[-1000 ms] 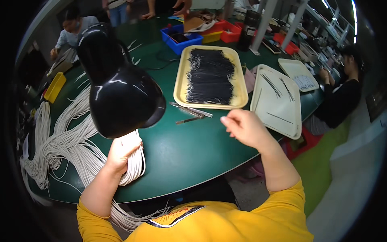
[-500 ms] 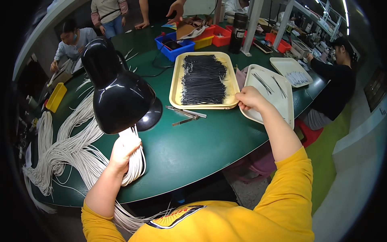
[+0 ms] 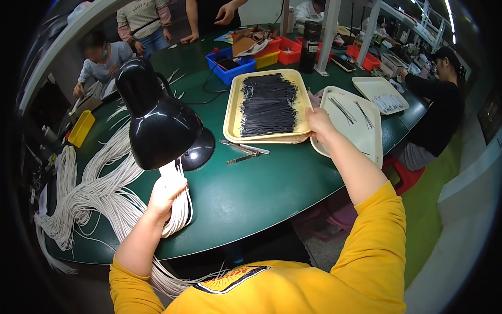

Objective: The person gathers and sorts white wires on a workbench, attaches small sleeves onto the wire ends under a desk lamp, and passes a tray of parts across the table.

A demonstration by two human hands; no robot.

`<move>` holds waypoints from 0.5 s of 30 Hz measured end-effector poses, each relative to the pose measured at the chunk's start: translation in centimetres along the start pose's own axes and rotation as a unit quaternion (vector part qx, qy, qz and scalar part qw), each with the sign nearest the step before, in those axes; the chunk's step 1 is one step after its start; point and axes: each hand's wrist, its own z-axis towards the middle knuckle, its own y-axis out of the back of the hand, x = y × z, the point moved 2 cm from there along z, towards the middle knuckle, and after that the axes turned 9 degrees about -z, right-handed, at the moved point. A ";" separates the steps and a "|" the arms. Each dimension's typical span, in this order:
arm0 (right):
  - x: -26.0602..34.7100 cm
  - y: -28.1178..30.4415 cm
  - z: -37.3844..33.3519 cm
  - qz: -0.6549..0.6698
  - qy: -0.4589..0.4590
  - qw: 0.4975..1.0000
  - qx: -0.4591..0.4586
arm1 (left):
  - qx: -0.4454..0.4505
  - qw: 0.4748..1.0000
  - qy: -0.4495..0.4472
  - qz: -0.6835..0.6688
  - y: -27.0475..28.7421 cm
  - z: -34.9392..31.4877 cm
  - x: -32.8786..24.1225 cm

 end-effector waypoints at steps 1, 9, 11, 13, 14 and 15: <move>-0.2 0.1 0.1 0.001 0.004 1.000 0.000 | 0.002 1.000 0.001 0.000 0.1 0.0 0.0; -0.7 4.1 -2.4 0.236 0.061 0.970 0.024 | 0.010 1.000 0.011 0.021 -0.5 0.1 -0.2; 1.9 5.8 -2.6 0.214 0.086 0.973 0.021 | 0.005 1.000 0.016 0.020 -0.3 0.2 -0.1; 5.2 6.1 -2.6 0.193 0.114 0.974 0.024 | 0.008 0.999 0.023 0.026 -0.1 0.0 -0.2; 6.9 6.0 -2.6 0.181 0.125 0.975 0.028 | 0.017 0.999 0.019 0.020 0.0 0.0 -0.1; 8.3 5.7 -2.2 0.169 0.135 0.976 0.032 | 0.016 1.000 0.015 0.019 0.2 0.1 0.2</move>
